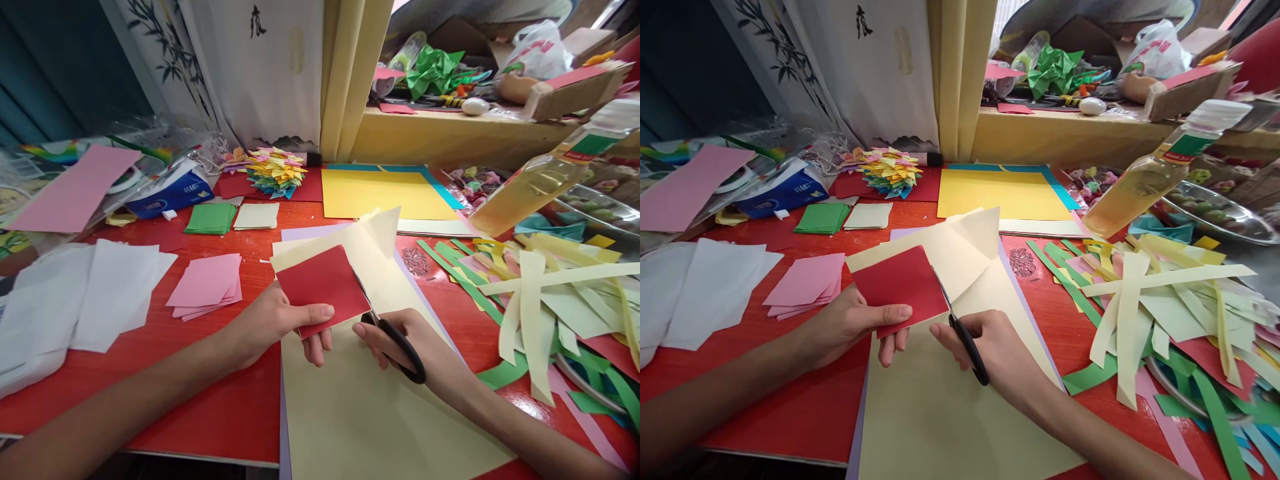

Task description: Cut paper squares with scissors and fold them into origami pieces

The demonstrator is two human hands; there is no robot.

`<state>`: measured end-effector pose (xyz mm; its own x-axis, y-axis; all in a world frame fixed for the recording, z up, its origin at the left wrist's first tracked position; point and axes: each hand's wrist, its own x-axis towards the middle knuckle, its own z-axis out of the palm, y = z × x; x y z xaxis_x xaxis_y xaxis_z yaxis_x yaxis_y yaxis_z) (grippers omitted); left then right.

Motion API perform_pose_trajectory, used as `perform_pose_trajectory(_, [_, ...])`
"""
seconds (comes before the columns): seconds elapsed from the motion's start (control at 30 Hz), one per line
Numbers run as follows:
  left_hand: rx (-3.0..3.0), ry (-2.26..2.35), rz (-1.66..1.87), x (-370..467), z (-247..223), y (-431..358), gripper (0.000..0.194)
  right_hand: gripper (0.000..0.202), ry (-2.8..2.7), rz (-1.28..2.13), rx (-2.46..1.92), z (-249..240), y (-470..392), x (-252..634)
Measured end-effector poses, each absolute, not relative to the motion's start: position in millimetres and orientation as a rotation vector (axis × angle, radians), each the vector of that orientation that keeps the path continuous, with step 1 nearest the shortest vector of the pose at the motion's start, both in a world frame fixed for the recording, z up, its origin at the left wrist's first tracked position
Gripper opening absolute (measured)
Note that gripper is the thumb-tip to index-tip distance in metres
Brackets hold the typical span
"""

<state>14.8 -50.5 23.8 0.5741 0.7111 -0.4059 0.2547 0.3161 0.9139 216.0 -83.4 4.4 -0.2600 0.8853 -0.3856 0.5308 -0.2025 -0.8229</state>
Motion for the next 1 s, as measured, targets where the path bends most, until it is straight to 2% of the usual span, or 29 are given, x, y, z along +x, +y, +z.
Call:
perform_pose_trajectory(0.2, [1.165,0.954,0.423,17,18,-51,0.035,0.047,-1.669,1.473,-1.663,5,-84,215])
perform_pose_trajectory(0.4, [0.977,0.954,0.562,14,17,-42,0.030,0.049,-1.614,1.895,-1.474,14,-73,225])
perform_pose_trajectory(0.6, [0.896,1.049,0.474,9,16,-36,0.025,0.059,-1.717,2.192,-1.229,13,-65,247])
perform_pose_trajectory(0.83, [0.869,1.144,0.566,-1,18,-24,0.023,0.063,-1.912,2.269,-1.048,6,-55,267])
perform_pose_trajectory(1.0, [1.017,1.221,0.504,-8,10,-18,0.023,0.055,-1.627,2.151,-0.920,0,-54,266])
